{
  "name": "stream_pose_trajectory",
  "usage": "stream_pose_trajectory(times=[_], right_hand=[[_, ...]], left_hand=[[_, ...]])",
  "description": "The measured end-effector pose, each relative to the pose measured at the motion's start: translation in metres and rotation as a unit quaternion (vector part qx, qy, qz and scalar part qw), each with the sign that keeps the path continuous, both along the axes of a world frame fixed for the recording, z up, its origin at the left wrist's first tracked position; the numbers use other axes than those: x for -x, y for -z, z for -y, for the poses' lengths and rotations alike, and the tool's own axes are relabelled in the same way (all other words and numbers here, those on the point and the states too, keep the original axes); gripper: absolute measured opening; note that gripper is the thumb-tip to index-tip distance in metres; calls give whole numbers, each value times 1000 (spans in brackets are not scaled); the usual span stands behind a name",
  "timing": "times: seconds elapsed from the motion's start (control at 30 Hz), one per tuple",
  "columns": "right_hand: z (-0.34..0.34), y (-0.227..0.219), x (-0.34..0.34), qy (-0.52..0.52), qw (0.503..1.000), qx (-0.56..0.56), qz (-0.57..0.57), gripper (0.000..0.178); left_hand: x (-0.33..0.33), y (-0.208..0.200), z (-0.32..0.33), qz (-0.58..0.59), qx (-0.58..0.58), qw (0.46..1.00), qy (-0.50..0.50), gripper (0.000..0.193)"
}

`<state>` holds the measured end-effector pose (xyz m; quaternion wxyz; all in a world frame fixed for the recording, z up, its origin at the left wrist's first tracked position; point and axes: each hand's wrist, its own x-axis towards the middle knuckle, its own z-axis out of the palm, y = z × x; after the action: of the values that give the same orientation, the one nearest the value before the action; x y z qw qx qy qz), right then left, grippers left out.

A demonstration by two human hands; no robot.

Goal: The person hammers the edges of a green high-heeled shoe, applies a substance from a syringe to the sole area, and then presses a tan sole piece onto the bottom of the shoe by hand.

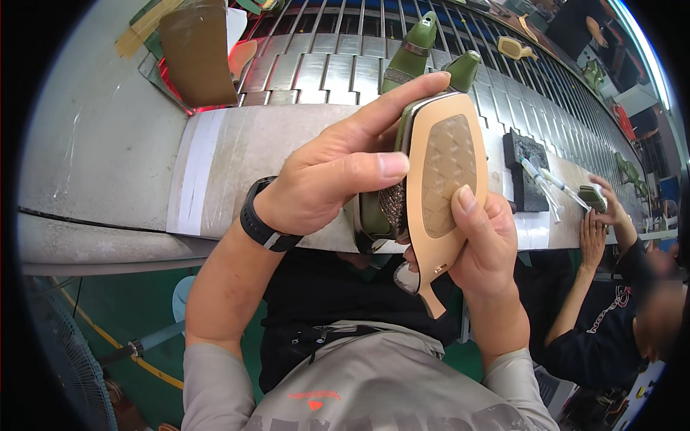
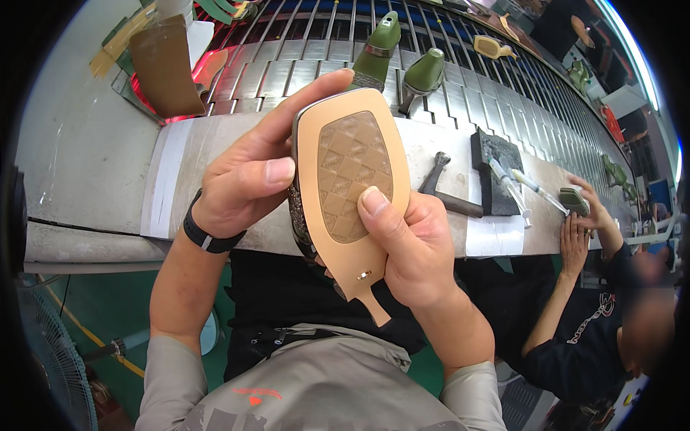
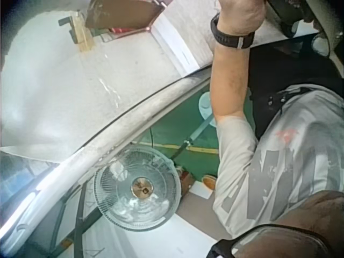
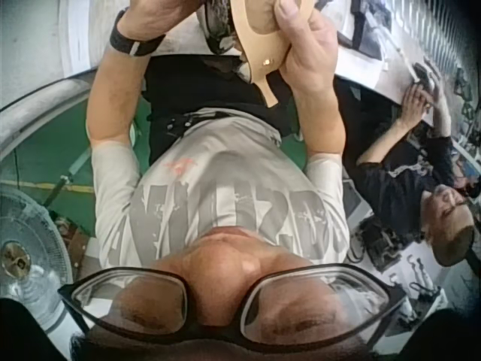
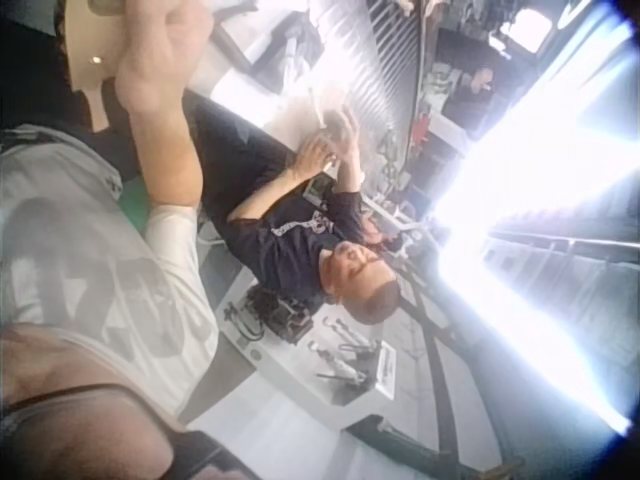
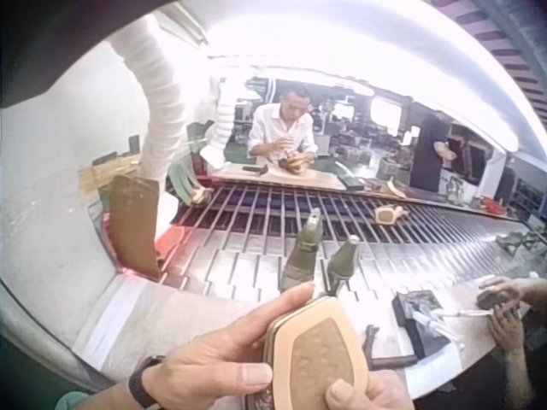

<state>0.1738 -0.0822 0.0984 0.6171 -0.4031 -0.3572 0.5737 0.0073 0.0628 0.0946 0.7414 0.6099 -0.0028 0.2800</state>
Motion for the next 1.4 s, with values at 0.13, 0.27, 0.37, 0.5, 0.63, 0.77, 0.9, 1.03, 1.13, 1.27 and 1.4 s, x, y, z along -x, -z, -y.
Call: stream_pose_trajectory(times=[0.13, 0.27, 0.37, 0.5, 0.63, 0.77, 0.9, 1.03, 1.13, 1.27, 1.4], right_hand=[[1, 5, -2, -15, 998, -39, 46, 43], [2, 4, 3, 20, 991, -70, 109, 40], [6, 5, 3, 27, 989, -51, 138, 36], [13, 4, 17, 29, 976, -90, 196, 35], [28, 15, 22, 65, 901, -190, 384, 36], [25, 16, 44, 66, 893, -252, 367, 30], [25, 17, 59, 20, 891, -273, 363, 22], [20, 17, 69, 29, 892, -272, 359, 20], [17, 11, 71, 16, 890, -256, 377, 20], [16, 7, 73, 10, 888, -259, 380, 21], [5, 0, 66, -21, 847, -261, 463, 27]], left_hand=[[-6, -5, 6, -3, 68, 997, -22, 100], [-1, -6, 6, 0, -3, 1000, -29, 103], [5, -5, 9, 5, 28, 999, -47, 92], [16, 3, 22, 36, 57, 992, -109, 65], [42, -11, 60, 28, 47, 982, -183, 58], [69, -19, 75, -25, -13, 972, -235, 56], [81, -24, 90, -41, -44, 950, -307, 41], [89, -29, 91, -60, -43, 931, -357, 26], [91, -27, 90, -88, -97, 903, -409, 21], [95, -27, 91, -107, -150, 890, -417, 21], [92, 5, 85, -13, -123, 888, -444, 23]])
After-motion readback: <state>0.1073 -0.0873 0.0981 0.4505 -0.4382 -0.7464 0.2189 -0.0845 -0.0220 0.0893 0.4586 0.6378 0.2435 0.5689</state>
